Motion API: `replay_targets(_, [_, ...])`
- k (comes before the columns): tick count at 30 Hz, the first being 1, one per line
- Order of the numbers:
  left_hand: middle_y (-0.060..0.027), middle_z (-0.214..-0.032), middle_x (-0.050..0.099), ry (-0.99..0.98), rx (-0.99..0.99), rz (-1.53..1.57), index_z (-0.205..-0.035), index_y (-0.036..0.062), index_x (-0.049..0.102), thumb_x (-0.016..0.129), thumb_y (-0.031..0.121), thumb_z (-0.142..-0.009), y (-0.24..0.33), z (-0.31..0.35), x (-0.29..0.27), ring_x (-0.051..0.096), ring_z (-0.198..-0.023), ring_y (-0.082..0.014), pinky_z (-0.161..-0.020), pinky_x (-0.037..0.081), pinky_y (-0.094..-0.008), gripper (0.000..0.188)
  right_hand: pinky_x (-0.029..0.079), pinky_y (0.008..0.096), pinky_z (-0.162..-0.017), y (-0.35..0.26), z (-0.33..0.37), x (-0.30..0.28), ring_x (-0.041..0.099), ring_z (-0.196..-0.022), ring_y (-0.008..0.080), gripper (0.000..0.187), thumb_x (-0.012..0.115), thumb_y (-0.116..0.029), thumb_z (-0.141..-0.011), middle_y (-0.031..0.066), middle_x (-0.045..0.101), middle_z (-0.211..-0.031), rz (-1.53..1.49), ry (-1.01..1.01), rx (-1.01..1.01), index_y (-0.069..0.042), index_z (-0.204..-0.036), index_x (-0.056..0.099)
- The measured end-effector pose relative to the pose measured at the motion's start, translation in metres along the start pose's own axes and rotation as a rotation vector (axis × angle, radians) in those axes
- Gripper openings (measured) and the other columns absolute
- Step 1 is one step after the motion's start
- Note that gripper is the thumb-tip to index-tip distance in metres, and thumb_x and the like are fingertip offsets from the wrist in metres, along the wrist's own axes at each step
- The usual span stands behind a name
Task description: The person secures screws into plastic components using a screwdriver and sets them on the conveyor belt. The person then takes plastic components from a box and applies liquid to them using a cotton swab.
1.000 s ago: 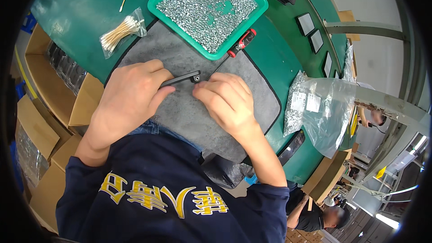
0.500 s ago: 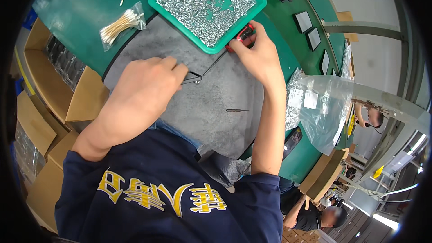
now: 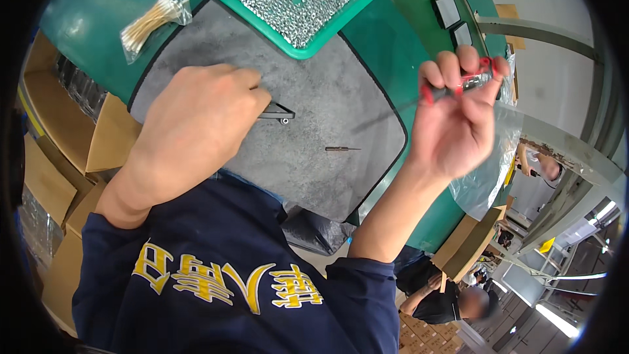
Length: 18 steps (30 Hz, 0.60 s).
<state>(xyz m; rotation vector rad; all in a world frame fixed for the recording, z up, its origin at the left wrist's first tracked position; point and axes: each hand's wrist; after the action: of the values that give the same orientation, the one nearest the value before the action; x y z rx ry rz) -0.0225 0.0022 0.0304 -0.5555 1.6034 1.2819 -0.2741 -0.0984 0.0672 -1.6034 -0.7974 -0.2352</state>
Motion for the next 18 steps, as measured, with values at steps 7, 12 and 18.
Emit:
replay_targets(7, [-0.0081,-0.081,0.057,0.119,0.001,0.013,-0.071,0.0040,0.060,0.061,0.004,-0.075,0.002,0.003,0.008,0.057,-0.073,-0.0266,-0.068,0.049,-0.0365,0.004,0.030,0.0215,-0.048,0.005,0.008,0.061,0.040,-0.050,0.0073,0.011,0.049,-0.018,-0.096,-0.0030,0.051,-0.067,0.011,-0.351,0.169,-0.018,-0.086,0.055])
replay_targets(12, [-0.0084,-0.081,0.056,0.082,0.002,0.008,-0.069,0.0039,0.059,0.061,0.003,-0.074,0.002,0.004,0.008,0.056,-0.072,-0.0266,-0.067,0.049,-0.0361,0.005,0.017,0.0213,-0.038,0.023,0.018,0.087,0.022,-0.034,0.0035,0.035,0.044,-0.026,-0.100,-0.0115,0.037,-0.047,0.078,-0.288,0.130,-0.022,-0.066,0.049])
replay_targets(18, [-0.0088,-0.081,0.056,0.095,0.012,0.013,-0.068,0.0039,0.059,0.062,0.003,-0.073,0.002,0.004,0.007,0.056,-0.072,-0.0269,-0.067,0.048,-0.0364,0.005,0.012,0.0217,-0.035,0.030,0.020,0.089,0.021,-0.032,0.0028,0.042,0.041,-0.028,-0.101,-0.0110,0.038,-0.045,0.063,-0.244,0.108,-0.023,-0.059,0.046])
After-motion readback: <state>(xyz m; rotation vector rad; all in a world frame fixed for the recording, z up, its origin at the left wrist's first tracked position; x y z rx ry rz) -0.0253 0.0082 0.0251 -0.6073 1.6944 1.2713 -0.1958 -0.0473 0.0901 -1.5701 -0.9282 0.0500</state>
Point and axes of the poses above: each hand's wrist, its own z-axis away from the middle knuckle, its own x-axis out of the palm, y = z × x
